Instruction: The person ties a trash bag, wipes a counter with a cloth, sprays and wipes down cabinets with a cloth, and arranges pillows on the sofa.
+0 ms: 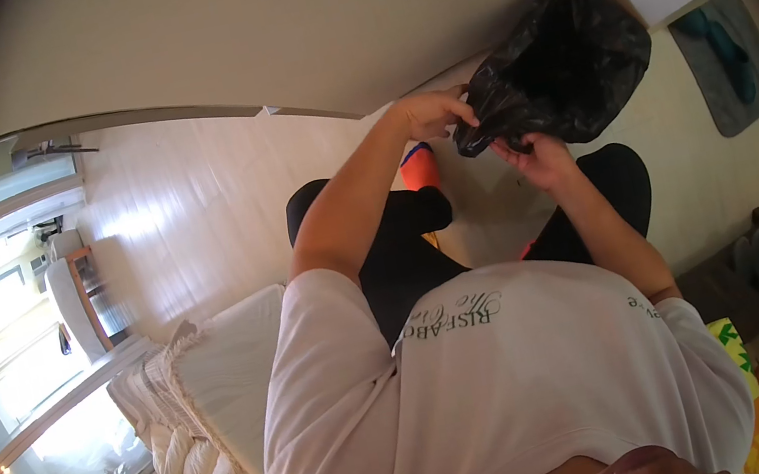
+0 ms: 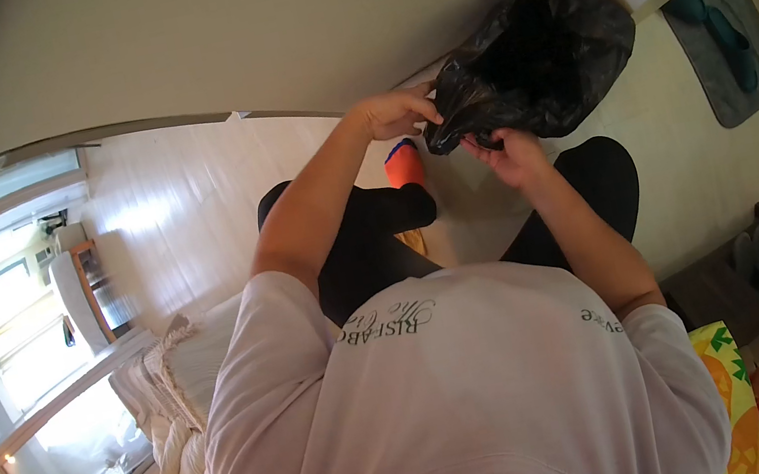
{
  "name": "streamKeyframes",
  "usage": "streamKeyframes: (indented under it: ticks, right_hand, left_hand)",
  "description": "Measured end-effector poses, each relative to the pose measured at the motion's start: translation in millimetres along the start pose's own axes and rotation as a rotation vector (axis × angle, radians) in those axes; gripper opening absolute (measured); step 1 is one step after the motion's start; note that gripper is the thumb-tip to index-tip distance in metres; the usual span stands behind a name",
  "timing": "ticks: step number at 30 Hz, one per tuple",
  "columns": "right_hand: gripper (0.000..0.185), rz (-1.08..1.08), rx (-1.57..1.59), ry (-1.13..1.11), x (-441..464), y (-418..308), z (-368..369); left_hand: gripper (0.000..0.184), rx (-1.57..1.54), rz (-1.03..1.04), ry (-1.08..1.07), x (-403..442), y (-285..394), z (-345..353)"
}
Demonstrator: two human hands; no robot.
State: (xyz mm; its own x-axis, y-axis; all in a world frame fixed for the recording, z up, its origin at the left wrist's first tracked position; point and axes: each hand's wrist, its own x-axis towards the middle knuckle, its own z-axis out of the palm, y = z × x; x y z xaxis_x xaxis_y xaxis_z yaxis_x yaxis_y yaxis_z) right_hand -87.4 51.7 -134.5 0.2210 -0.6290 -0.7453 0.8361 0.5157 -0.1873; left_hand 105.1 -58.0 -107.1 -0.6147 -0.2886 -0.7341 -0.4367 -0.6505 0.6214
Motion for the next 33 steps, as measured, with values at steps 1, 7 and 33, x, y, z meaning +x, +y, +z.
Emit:
streamKeyframes:
  ticks: [1,7,33]
  right_hand:
    - [0.030,0.014,-0.032,-0.016,0.1,-0.3,-1.4]
    - [0.027,0.017,-0.221,0.025,0.0,-3.0,-5.5]
    - [0.015,-0.196,-0.070,0.145,-10.7,33.4,-20.0]
  left_hand:
    - [0.067,-0.103,-0.064,-0.006,-2.8,8.3,0.6]
    - [0.034,0.532,-0.139,-0.073,27.8,-0.8,37.2]
    - [0.029,-0.470,-0.140,0.029,30.2,0.0,43.9]
